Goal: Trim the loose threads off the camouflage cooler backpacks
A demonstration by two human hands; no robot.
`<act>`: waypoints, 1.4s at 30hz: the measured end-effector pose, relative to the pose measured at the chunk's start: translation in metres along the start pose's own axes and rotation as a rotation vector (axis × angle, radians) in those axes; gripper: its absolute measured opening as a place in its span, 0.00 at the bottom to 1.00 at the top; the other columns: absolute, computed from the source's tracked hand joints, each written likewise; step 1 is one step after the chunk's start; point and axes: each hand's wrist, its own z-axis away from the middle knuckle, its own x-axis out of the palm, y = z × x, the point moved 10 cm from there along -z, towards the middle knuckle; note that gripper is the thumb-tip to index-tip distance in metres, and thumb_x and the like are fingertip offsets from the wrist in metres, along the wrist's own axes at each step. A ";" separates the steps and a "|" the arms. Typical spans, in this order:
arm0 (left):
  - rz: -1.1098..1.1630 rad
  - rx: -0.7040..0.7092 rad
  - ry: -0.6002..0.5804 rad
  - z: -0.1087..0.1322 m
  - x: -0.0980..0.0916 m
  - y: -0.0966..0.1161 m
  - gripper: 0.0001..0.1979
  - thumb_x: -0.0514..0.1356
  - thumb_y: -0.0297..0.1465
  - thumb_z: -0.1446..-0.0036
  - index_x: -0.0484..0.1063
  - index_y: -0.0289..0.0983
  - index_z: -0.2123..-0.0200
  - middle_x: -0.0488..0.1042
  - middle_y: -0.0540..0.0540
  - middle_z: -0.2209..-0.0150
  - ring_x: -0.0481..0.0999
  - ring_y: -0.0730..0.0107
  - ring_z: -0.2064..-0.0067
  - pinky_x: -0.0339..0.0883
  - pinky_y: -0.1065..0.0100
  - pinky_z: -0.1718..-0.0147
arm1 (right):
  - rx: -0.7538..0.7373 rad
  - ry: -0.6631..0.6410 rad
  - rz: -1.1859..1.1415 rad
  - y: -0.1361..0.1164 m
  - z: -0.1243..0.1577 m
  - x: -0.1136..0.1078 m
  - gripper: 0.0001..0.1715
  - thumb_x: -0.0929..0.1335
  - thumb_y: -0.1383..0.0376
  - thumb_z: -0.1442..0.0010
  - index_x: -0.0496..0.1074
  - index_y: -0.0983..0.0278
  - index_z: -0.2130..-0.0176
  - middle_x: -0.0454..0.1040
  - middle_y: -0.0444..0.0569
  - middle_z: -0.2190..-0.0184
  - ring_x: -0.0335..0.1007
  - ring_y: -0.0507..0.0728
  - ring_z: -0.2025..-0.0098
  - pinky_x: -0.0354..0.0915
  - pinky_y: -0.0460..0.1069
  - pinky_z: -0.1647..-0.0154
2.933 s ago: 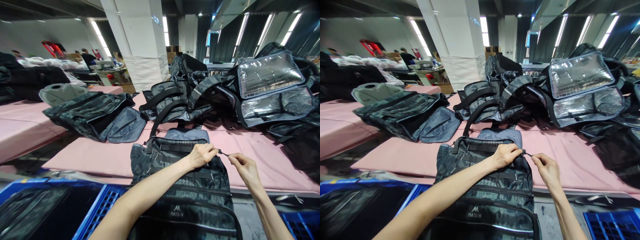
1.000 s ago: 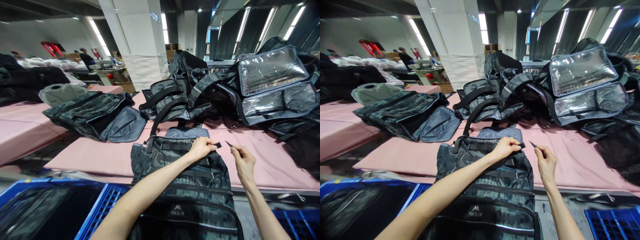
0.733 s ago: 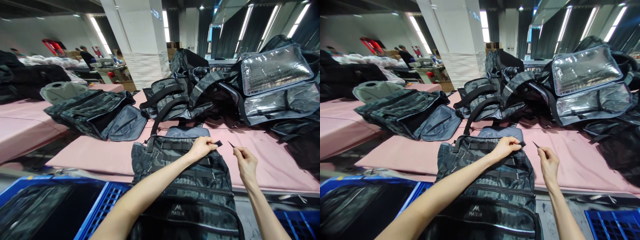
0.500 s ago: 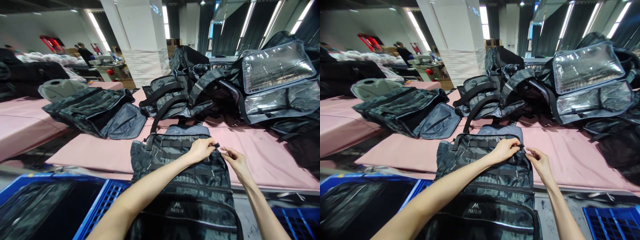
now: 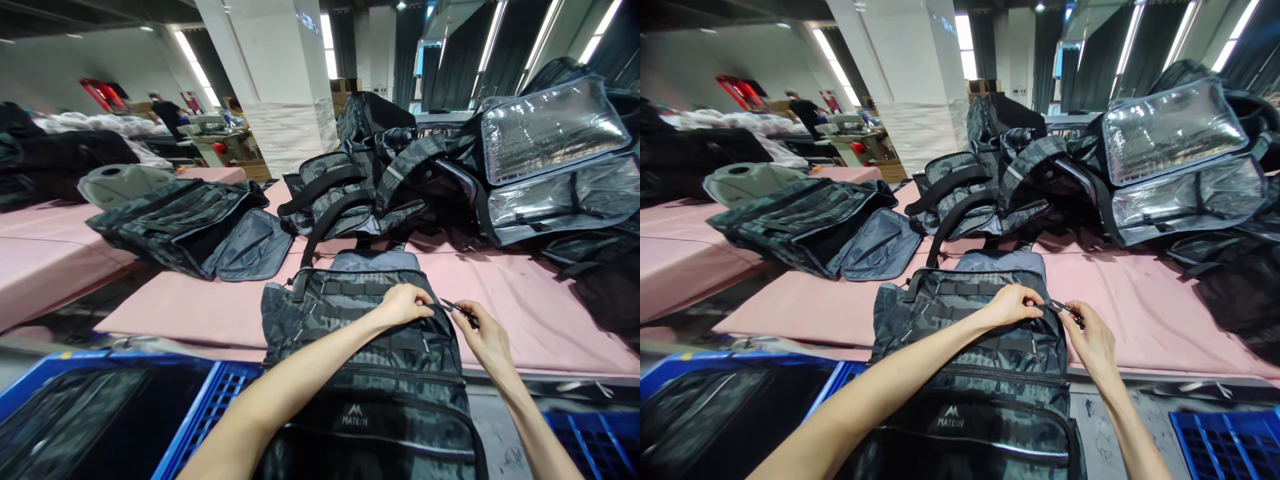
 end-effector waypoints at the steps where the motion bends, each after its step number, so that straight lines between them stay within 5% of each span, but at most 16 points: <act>1: 0.026 -0.029 -0.007 -0.001 0.002 -0.003 0.13 0.65 0.35 0.52 0.78 0.40 0.61 0.74 0.54 0.72 0.70 0.74 0.69 0.60 0.74 0.67 | -0.023 0.013 0.043 -0.003 0.003 -0.003 0.23 0.67 0.46 0.48 0.73 0.60 0.61 0.76 0.49 0.64 0.70 0.57 0.66 0.62 0.51 0.65; 8: 0.152 -0.111 0.010 -0.005 0.006 -0.015 0.16 0.64 0.31 0.55 0.79 0.39 0.60 0.70 0.55 0.76 0.67 0.76 0.72 0.59 0.74 0.68 | -0.238 0.129 0.269 -0.030 0.008 -0.007 0.24 0.61 0.46 0.40 0.72 0.62 0.61 0.75 0.50 0.66 0.70 0.55 0.67 0.60 0.48 0.68; 26: 0.131 -0.101 0.022 -0.006 0.006 -0.016 0.15 0.63 0.30 0.56 0.79 0.39 0.61 0.69 0.55 0.76 0.67 0.76 0.72 0.59 0.74 0.69 | -0.404 0.188 0.374 -0.049 0.013 -0.008 0.18 0.63 0.52 0.38 0.72 0.62 0.62 0.74 0.47 0.70 0.68 0.54 0.66 0.57 0.47 0.67; 34: 0.115 -0.102 0.005 -0.006 0.007 -0.015 0.16 0.62 0.30 0.56 0.79 0.40 0.60 0.68 0.55 0.77 0.66 0.76 0.73 0.58 0.74 0.69 | -0.200 0.058 -0.121 -0.034 -0.003 0.002 0.17 0.71 0.51 0.50 0.75 0.61 0.68 0.74 0.48 0.71 0.67 0.56 0.66 0.59 0.50 0.62; 37: 0.156 -0.106 -0.021 -0.007 0.009 -0.019 0.17 0.64 0.31 0.56 0.79 0.37 0.59 0.69 0.54 0.76 0.66 0.76 0.72 0.59 0.74 0.69 | -0.061 0.123 -0.285 -0.014 -0.010 0.000 0.22 0.68 0.47 0.48 0.72 0.63 0.65 0.71 0.47 0.73 0.64 0.52 0.73 0.60 0.48 0.72; 42: 0.283 -0.004 -0.008 -0.008 -0.006 -0.010 0.14 0.64 0.33 0.54 0.79 0.32 0.63 0.76 0.49 0.69 0.72 0.71 0.67 0.63 0.72 0.61 | 0.212 0.182 -0.495 0.030 -0.006 -0.006 0.29 0.71 0.46 0.54 0.71 0.66 0.62 0.62 0.41 0.80 0.52 0.47 0.80 0.46 0.43 0.84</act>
